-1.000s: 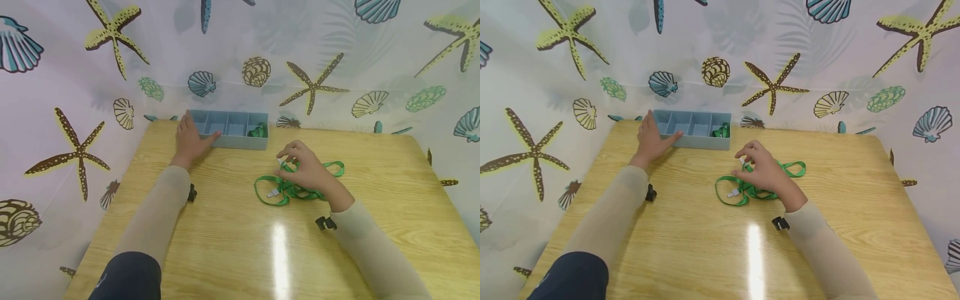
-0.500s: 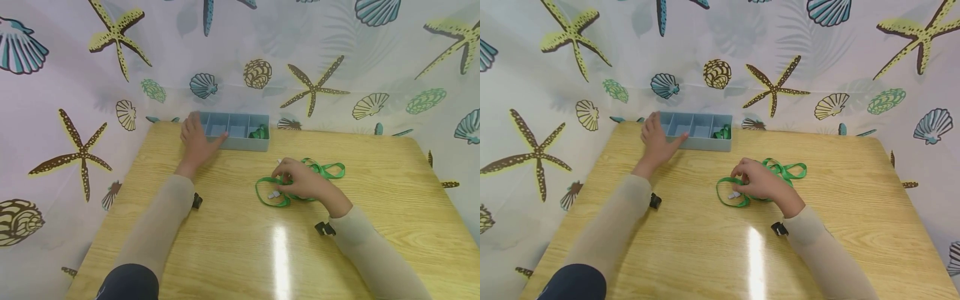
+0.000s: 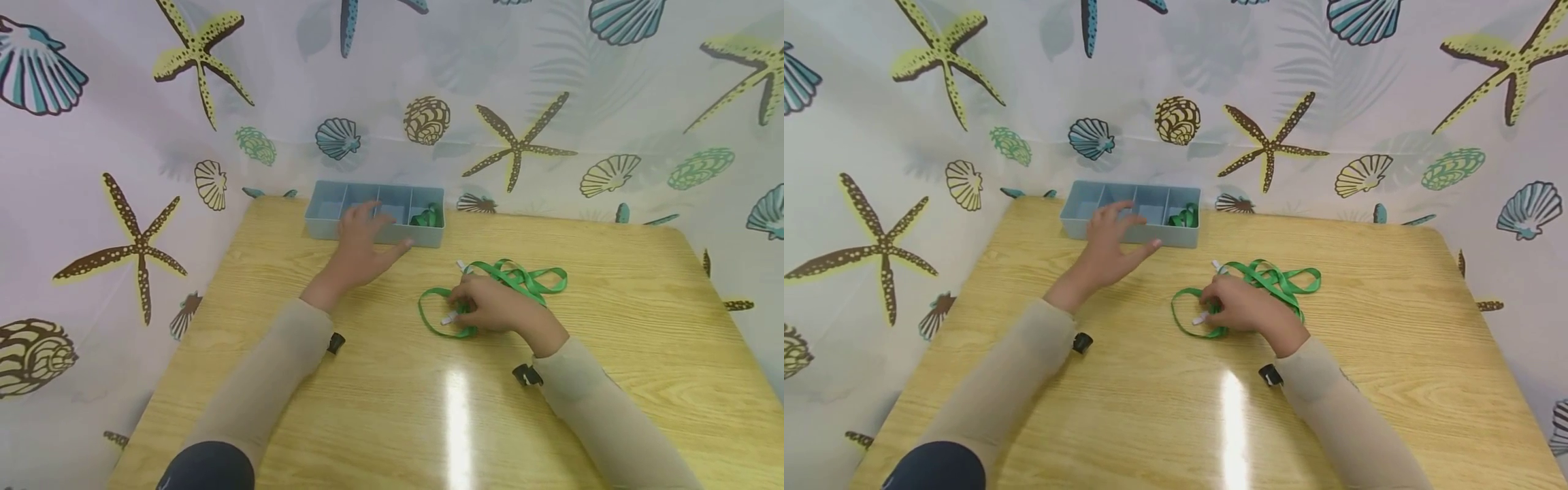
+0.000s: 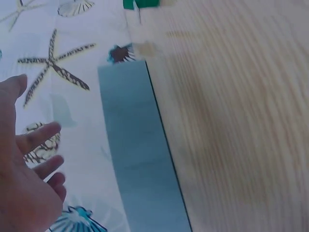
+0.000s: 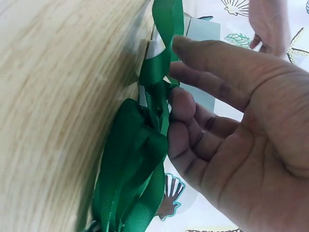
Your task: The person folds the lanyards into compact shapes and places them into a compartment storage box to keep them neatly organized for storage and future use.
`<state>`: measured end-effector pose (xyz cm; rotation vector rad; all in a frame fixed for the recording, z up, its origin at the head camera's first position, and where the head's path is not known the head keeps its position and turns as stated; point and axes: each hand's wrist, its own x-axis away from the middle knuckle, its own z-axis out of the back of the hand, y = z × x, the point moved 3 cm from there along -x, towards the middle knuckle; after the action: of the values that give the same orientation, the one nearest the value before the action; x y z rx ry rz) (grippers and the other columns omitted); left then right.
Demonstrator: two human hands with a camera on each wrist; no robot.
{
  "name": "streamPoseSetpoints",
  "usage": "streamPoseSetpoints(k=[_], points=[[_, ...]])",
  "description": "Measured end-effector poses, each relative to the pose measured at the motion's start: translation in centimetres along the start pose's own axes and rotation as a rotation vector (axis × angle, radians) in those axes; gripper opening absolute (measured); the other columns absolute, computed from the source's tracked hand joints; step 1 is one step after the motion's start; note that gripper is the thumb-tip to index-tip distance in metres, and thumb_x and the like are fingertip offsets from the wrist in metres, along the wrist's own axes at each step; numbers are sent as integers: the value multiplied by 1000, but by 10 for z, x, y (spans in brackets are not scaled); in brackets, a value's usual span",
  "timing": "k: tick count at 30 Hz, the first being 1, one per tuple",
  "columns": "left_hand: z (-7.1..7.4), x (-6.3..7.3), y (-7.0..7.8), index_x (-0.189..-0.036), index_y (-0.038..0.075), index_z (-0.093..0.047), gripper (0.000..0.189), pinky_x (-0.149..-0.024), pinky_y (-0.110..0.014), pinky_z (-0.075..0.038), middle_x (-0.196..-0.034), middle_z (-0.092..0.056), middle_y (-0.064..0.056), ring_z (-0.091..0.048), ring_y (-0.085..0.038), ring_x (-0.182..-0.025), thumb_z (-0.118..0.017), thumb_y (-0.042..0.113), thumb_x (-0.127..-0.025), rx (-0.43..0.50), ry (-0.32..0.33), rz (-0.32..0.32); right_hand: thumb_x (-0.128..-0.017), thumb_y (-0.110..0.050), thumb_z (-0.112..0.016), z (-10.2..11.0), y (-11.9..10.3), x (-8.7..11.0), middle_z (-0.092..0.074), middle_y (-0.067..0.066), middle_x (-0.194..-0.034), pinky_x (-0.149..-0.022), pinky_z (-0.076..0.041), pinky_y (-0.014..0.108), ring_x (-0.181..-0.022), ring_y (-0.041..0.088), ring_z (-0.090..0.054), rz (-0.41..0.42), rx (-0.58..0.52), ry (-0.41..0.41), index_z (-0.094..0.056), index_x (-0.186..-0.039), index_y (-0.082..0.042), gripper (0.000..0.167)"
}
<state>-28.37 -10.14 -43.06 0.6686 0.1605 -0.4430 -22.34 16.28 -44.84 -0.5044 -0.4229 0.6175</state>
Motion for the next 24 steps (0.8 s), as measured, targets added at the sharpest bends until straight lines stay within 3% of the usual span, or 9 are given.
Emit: streamPoseSetpoints(k=[5, 8, 12, 19, 24], points=[[-11, 5, 20, -127, 12, -72, 48, -120, -56, -38, -141, -62, -10, -52, -33, -138, -65, 54, -103, 27, -142, -128, -95, -13, -81, -3, 4, -2, -70, 9, -109, -81, -56, 37, -94, 21, -63, -10, 48, -6, -77, -120, -2, 28], [-19, 10, 28, -125, 11, -72, 46, -110, -46, -49, -129, -68, -6, -62, -29, -126, -65, 52, -104, 66, -242, -144, -92, -9, -83, -6, 5, -5, -71, 9, -110, -84, -57, 39, -96, 21, -63, -12, 74, -5, -77, -117, -2, 27], [-28, 17, 35, -129, 7, -72, 49, -105, -42, -54, -129, -71, -8, -66, -27, -123, -66, 49, -104, 93, -348, -144, -90, -4, -83, -8, 4, -7, -69, 9, -104, -80, -55, 37, -91, 22, -61, -12, 92, -14, -77, -110, -3, 21], [-36, 19, 45, -132, 5, -72, 53, -104, -41, -56, -131, -70, -6, -66, -22, -122, -67, 49, -103, 114, -407, -130, -92, -6, -83, -9, 4, -7, -64, 6, -100, -76, -53, 33, -86, 18, -58, -43, 117, -25, -78, -104, -9, 14], [-39, 21, 47, -134, 3, -71, 56, -103, -41, -56, -131, -70, -7, -67, -23, -121, -68, 50, -103, 141, -440, -130, -95, -14, -82, -8, 0, -7, -60, 4, -97, -71, -47, 29, -81, 15, -52, 18, 95, 7, -76, -103, -11, 11]])
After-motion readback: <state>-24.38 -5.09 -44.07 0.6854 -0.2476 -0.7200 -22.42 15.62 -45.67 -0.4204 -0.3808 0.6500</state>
